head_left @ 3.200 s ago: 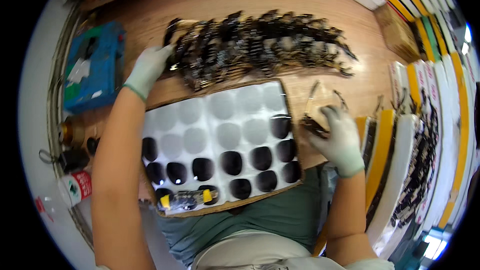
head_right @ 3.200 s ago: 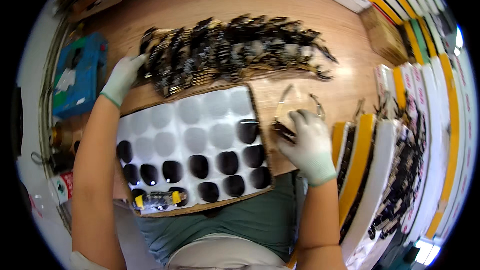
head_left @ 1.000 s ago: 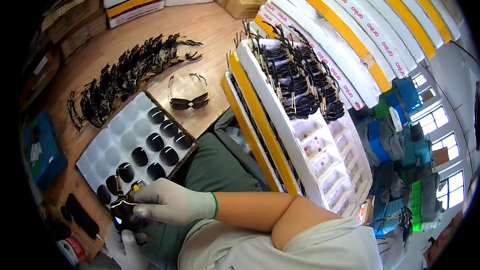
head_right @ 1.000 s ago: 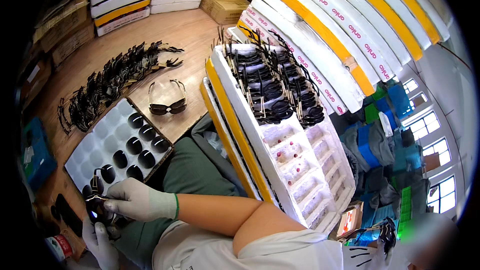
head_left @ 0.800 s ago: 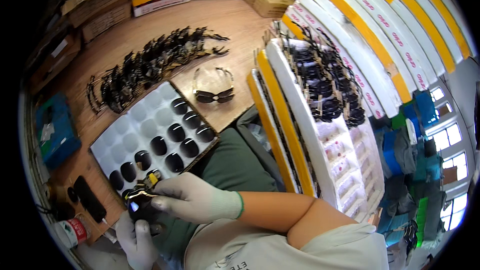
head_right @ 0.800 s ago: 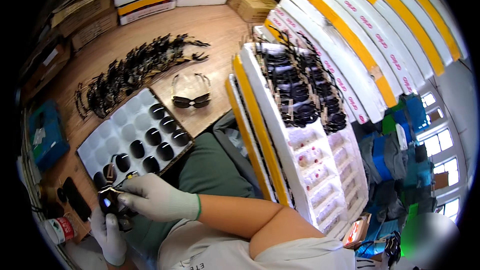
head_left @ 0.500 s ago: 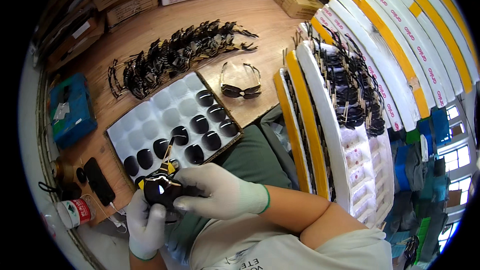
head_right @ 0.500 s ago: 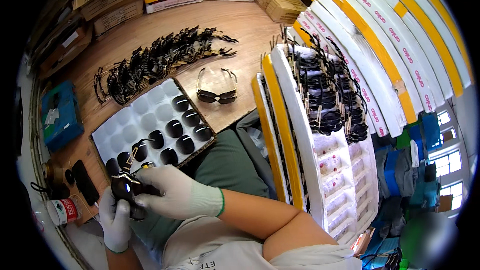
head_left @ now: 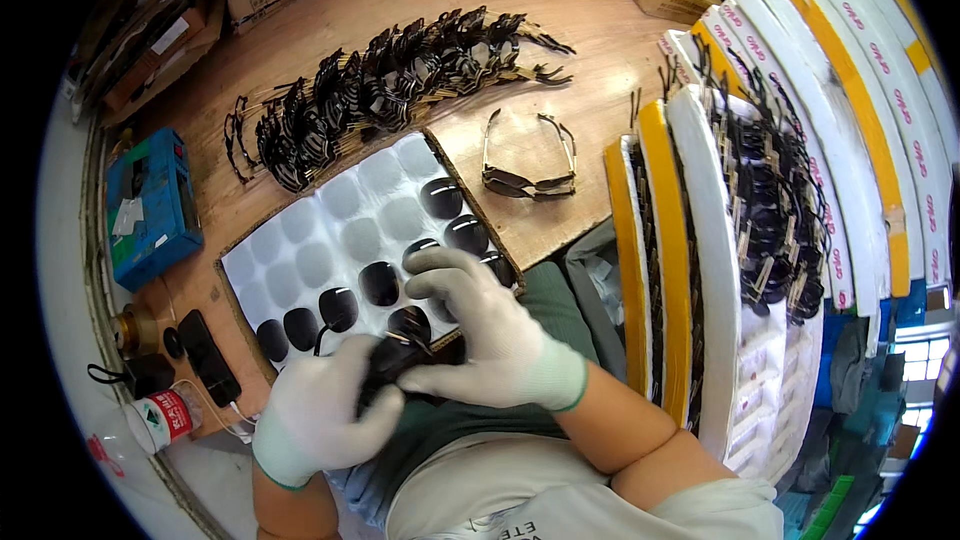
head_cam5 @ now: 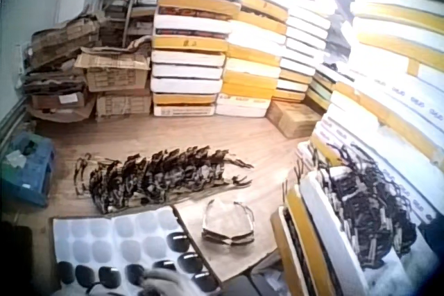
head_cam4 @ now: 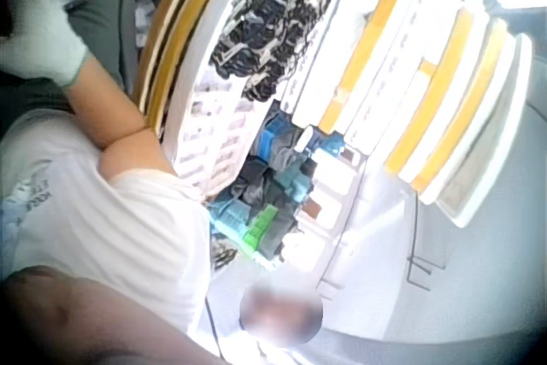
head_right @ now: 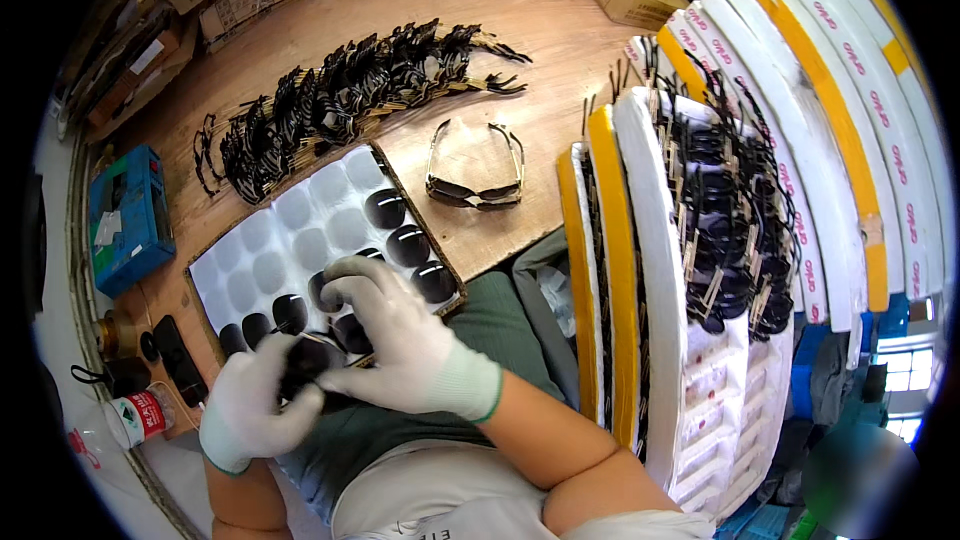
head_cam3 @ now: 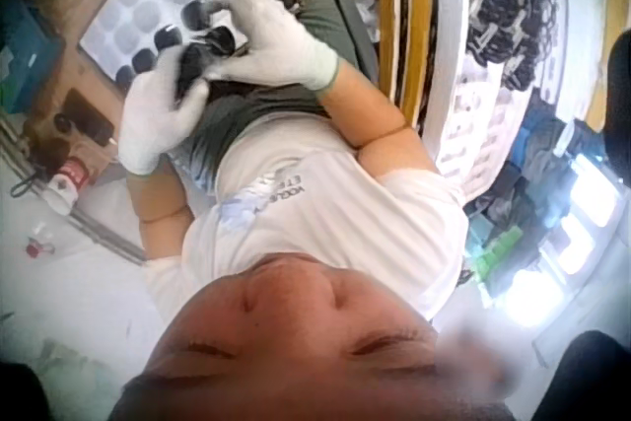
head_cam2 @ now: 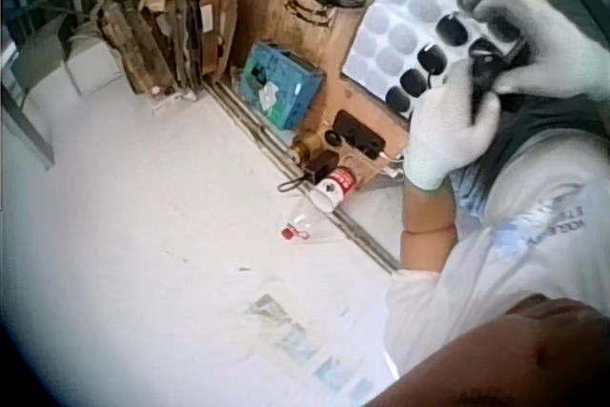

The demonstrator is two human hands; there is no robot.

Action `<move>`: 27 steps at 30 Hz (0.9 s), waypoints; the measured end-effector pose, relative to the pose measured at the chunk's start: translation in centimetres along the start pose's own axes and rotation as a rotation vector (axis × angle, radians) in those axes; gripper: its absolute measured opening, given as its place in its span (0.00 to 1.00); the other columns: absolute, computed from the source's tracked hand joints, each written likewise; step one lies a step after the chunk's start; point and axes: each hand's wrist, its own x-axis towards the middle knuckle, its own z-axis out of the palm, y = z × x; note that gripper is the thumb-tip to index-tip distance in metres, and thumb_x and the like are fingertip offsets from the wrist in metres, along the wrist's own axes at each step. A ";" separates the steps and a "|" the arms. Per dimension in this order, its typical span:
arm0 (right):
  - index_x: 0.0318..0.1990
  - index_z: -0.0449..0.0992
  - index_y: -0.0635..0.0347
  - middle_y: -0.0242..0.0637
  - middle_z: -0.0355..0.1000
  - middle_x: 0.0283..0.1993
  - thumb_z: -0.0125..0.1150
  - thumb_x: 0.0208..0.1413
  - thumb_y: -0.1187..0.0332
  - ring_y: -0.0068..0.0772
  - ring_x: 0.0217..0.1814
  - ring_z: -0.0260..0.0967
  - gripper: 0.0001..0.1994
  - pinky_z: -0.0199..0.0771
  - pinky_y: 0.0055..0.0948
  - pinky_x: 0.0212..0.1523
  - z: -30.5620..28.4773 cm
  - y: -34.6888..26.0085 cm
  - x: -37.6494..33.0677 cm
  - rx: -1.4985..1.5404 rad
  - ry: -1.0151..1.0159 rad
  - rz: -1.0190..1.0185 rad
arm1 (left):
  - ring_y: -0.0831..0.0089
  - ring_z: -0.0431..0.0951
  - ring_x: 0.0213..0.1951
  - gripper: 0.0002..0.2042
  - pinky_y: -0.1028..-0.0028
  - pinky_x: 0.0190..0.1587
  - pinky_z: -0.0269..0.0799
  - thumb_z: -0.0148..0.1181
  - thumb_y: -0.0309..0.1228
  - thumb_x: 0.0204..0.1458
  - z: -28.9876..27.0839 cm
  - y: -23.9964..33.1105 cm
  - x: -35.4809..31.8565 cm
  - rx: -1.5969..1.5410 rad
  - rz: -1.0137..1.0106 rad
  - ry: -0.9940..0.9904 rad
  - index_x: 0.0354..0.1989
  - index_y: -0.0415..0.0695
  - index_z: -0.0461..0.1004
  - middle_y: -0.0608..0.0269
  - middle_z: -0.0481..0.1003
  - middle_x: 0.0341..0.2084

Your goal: The person assembles sunglasses by inserting lenses into frames and placing the completed pairs into a foam-lined box. They repeatedly pick up frames and lenses, fit them together, and store the finished items.

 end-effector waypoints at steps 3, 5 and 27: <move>0.39 0.74 0.63 0.49 0.71 0.41 0.74 0.44 0.63 0.54 0.46 0.68 0.19 0.69 0.43 0.47 -3.9 1.8 0.9 0.055 -0.329 -0.078 | 0.53 0.80 0.24 0.18 0.60 0.29 0.75 0.67 0.39 0.47 -1.3 -1.4 5.0 -0.163 0.112 -0.173 0.42 0.40 0.75 0.51 0.75 0.18; 0.29 0.73 0.63 0.44 0.69 0.23 0.71 0.48 0.63 0.54 0.27 0.67 0.14 0.69 0.44 0.31 -6.0 2.2 1.5 0.012 -0.275 -0.075 | 0.56 0.81 0.29 0.21 0.62 0.35 0.75 0.67 0.39 0.46 -0.9 -3.4 10.4 -0.388 -0.003 0.018 0.44 0.37 0.75 0.50 0.77 0.23; 0.56 0.65 0.71 0.41 0.78 0.38 0.59 0.58 0.73 0.28 0.38 0.77 0.20 0.78 0.30 0.42 -0.3 2.3 -0.7 0.352 -0.177 0.296 | 0.79 0.75 0.30 0.13 0.78 0.32 0.74 0.64 0.28 0.55 3.3 -3.8 4.6 -1.183 -0.183 0.207 0.45 0.38 0.70 0.61 0.76 0.34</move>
